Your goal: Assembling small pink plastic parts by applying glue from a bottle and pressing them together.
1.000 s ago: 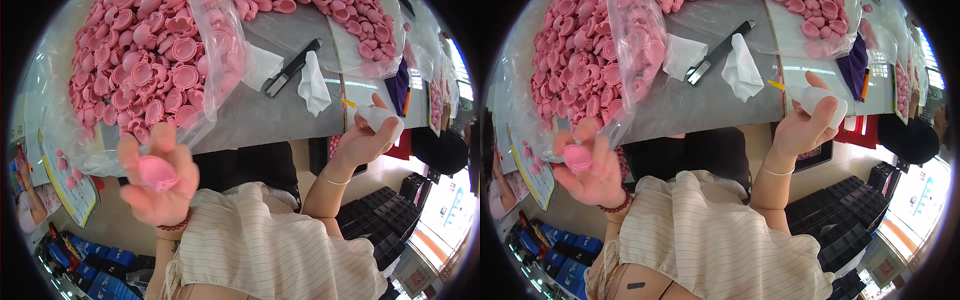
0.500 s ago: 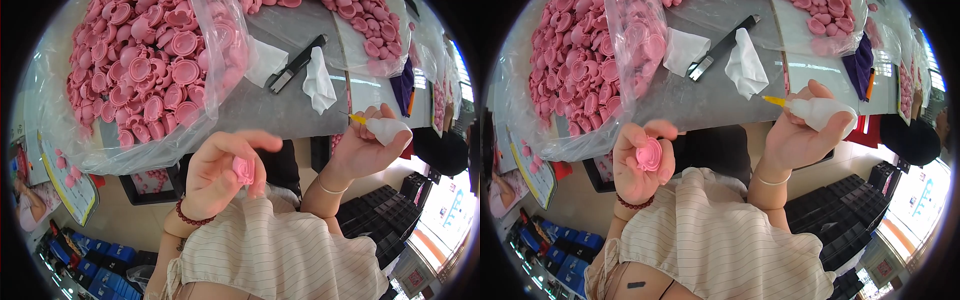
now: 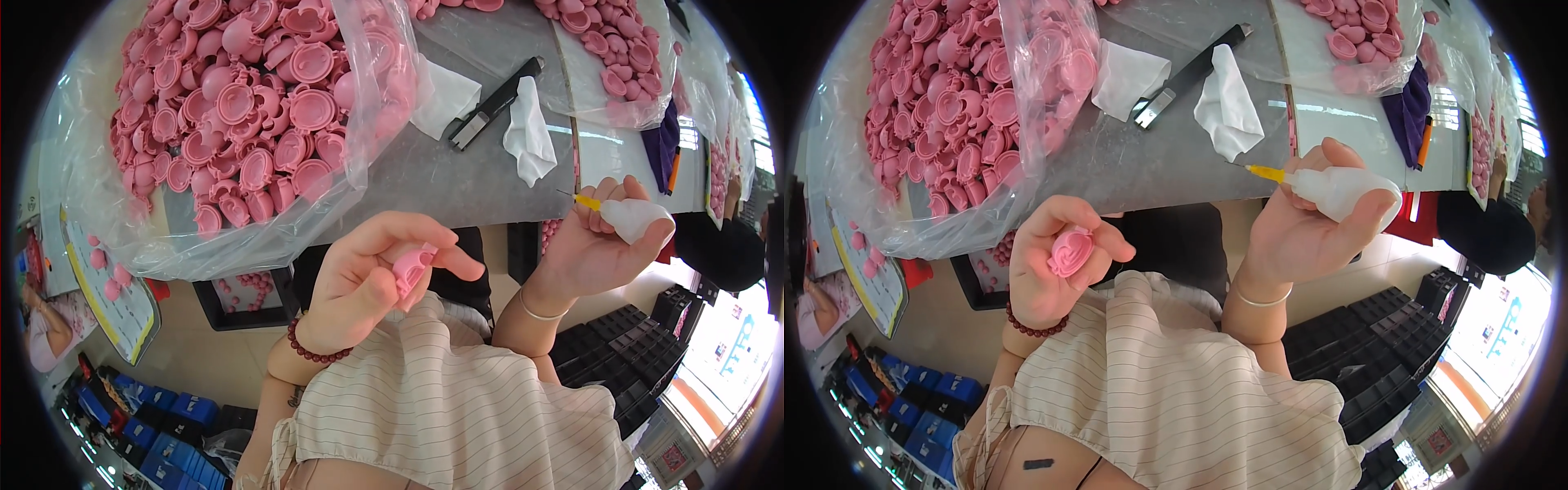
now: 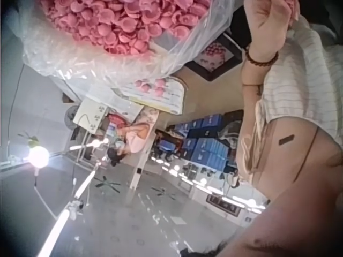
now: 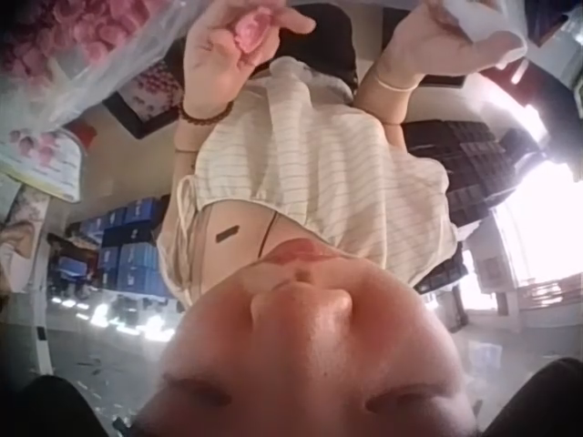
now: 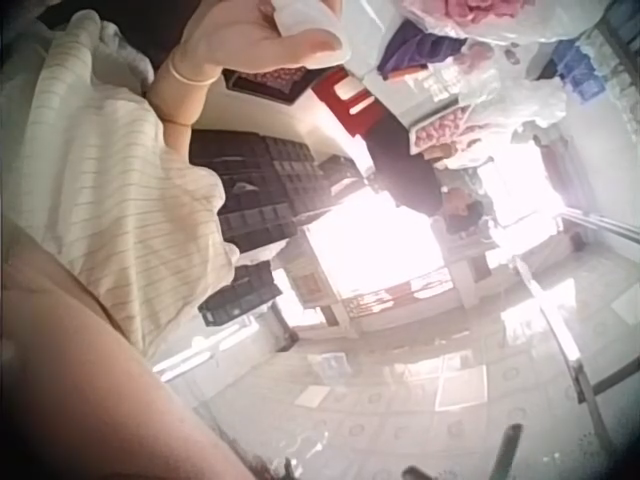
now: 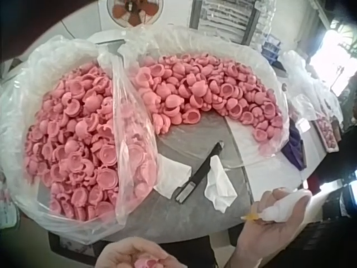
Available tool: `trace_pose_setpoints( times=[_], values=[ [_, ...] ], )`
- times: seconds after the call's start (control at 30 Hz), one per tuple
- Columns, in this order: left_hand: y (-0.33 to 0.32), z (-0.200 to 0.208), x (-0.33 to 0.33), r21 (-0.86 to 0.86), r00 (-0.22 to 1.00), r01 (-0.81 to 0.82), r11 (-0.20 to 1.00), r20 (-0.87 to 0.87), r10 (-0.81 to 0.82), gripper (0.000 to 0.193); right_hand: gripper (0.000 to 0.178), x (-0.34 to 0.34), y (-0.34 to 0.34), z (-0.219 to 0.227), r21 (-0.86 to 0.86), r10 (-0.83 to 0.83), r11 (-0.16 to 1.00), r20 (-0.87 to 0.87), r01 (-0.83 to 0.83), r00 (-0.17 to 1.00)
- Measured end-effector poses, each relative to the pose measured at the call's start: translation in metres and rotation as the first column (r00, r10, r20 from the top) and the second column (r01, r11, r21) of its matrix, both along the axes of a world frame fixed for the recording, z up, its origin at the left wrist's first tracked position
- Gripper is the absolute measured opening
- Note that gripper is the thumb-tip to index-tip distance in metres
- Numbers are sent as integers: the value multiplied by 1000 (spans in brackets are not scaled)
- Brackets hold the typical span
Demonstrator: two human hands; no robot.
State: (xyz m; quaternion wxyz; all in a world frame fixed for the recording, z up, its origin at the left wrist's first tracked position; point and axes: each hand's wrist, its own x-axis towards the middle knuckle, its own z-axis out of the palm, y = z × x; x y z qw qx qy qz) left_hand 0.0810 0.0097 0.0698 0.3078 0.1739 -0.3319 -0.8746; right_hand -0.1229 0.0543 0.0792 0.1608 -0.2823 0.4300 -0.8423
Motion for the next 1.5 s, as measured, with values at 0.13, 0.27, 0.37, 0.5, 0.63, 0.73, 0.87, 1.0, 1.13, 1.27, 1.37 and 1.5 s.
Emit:
trace_pose_setpoints(
  times=[0.13,0.27,0.37,0.5,0.63,0.73,0.87,1.0,1.13,1.27,1.37,1.5],
  values=[
    [0,5,-6,46,1000,1,999,0,-1,50,55,4,-1,1,-16,-19,1000,57,19,998],
    [1,-7,-8,41,947,-1,999,-320,14,42,55,6,3,3,-39,60,997,20,-60,998],
    [-1,-12,-3,-10,954,67,998,-293,-66,46,56,14,5,5,-59,177,983,22,-176,984],
    [-1,-5,-6,9,961,90,996,-264,-84,47,52,33,8,11,-48,226,974,83,-223,970],
    [0,1,-8,94,965,56,994,-261,-29,44,53,49,6,11,-51,267,963,6,-266,964],
    [-2,1,-7,21,965,39,999,-259,-32,42,57,50,9,8,0,281,959,-119,-283,952],
    [-1,0,-6,-31,964,36,999,-264,-43,41,52,55,7,7,29,283,959,-186,-283,941],
    [3,9,-9,28,993,-74,997,-90,76,43,52,57,5,3,-1,298,953,-198,-304,934],
    [3,9,-8,28,992,-67,997,-102,69,42,51,57,6,3,24,331,943,-213,-333,919],
    [3,9,-7,49,992,-59,997,-111,65,42,51,58,6,0,38,342,939,-199,-342,918],
    [-1,-3,-4,-69,961,19,997,-273,-38,39,52,60,5,1,25,318,947,-190,-319,929],
    [0,-1,-4,-26,965,18,999,-260,-24,39,52,56,4,4,-6,305,950,-183,-311,935]
  ],
)
